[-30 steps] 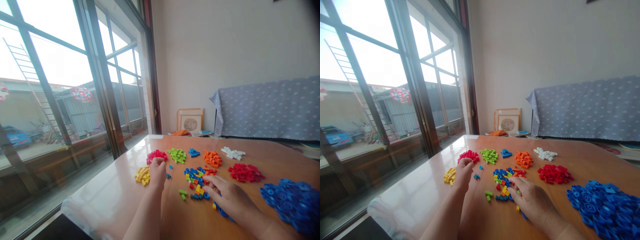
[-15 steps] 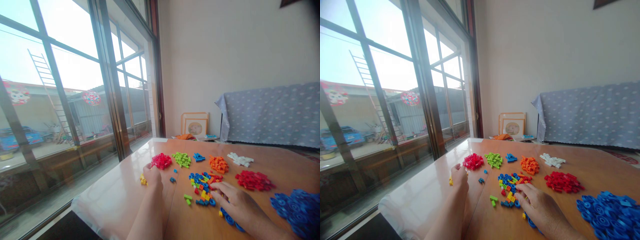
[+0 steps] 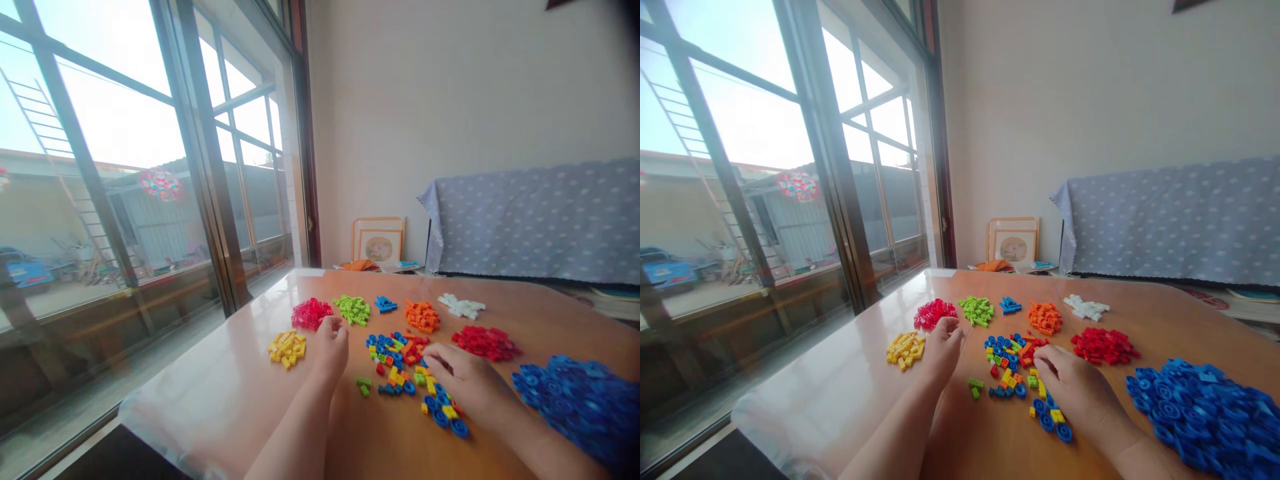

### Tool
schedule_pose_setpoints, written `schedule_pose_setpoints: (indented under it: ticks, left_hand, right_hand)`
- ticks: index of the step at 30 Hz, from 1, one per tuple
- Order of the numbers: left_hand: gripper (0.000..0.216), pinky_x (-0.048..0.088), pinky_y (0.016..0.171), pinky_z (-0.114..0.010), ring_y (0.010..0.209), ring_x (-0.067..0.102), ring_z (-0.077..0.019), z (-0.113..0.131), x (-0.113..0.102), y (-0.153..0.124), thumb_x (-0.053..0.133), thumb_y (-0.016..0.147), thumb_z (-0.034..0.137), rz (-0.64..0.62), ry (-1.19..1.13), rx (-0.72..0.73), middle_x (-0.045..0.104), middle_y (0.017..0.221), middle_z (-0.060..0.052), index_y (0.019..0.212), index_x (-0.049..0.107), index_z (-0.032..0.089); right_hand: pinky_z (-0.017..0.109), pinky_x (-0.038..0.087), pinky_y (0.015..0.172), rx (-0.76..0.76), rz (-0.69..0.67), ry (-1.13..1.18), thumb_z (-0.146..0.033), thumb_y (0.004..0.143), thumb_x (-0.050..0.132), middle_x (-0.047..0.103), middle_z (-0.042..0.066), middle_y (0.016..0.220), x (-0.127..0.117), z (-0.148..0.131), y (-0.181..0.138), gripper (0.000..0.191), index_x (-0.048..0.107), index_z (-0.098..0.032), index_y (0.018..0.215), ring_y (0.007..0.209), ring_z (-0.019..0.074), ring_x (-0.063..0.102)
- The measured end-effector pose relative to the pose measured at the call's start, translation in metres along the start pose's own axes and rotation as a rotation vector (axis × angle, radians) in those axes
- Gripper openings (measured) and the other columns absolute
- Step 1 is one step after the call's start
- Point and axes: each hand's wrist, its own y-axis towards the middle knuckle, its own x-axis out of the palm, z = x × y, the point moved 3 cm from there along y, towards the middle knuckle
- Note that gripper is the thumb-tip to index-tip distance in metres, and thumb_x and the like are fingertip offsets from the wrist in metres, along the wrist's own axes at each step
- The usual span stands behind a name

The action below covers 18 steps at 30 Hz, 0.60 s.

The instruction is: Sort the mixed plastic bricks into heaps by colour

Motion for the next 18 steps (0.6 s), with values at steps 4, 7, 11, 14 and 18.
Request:
schedule_pose_setpoints:
  ticks: [4,7,11,14,18]
  left_hand:
    - [0.018,0.043,0.065,-0.023,0.075,0.061,-0.0151,0.009,0.008,-0.006,0.055,0.083,0.025,-0.101,0.011,0.042,0.068,0.084,-0.004,0.097,0.063,0.017]
    - [0.016,0.042,0.064,-0.023,0.074,0.061,-0.0151,0.010,0.013,-0.008,0.056,0.084,0.028,-0.154,0.040,0.069,0.068,0.083,-0.003,0.094,0.064,0.018]
    - [0.017,0.042,0.066,-0.023,0.078,0.062,-0.0161,0.010,0.019,-0.012,0.057,0.084,0.028,-0.196,0.044,0.093,0.069,0.085,-0.003,0.095,0.066,0.020]
    - [0.016,0.043,0.067,-0.024,0.079,0.063,-0.0165,0.011,0.022,-0.014,0.058,0.083,0.028,-0.213,0.068,0.116,0.070,0.088,-0.003,0.095,0.067,0.021]
    - [0.016,0.042,0.066,-0.024,0.077,0.062,-0.0161,0.014,0.025,-0.017,0.058,0.083,0.027,-0.256,0.090,0.137,0.070,0.085,-0.002,0.093,0.069,0.021]
  right_hand:
    - [0.028,0.043,0.069,0.070,0.014,-0.051,-0.039,0.092,0.041,0.069,0.002,0.080,-0.006,0.013,0.003,0.031,0.067,-0.024,0.085,0.074,0.0189,0.062]
    - [0.026,0.039,0.064,0.132,-0.007,-0.079,-0.035,0.089,0.044,0.067,0.001,0.077,-0.008,0.024,0.004,0.026,0.065,-0.023,0.082,0.071,0.0166,0.060]
    - [0.024,0.032,0.060,0.200,-0.077,-0.115,-0.029,0.086,0.047,0.067,0.000,0.075,-0.008,0.029,0.003,0.021,0.066,-0.022,0.082,0.069,0.0147,0.057]
    - [0.023,0.030,0.059,0.199,-0.148,-0.120,-0.029,0.085,0.050,0.067,0.000,0.076,-0.007,0.025,0.002,0.020,0.068,-0.022,0.082,0.069,0.0139,0.055]
    - [0.023,0.028,0.058,0.178,-0.246,-0.129,-0.032,0.084,0.054,0.066,-0.001,0.073,-0.005,0.013,0.000,0.018,0.069,-0.022,0.085,0.066,0.0130,0.054]
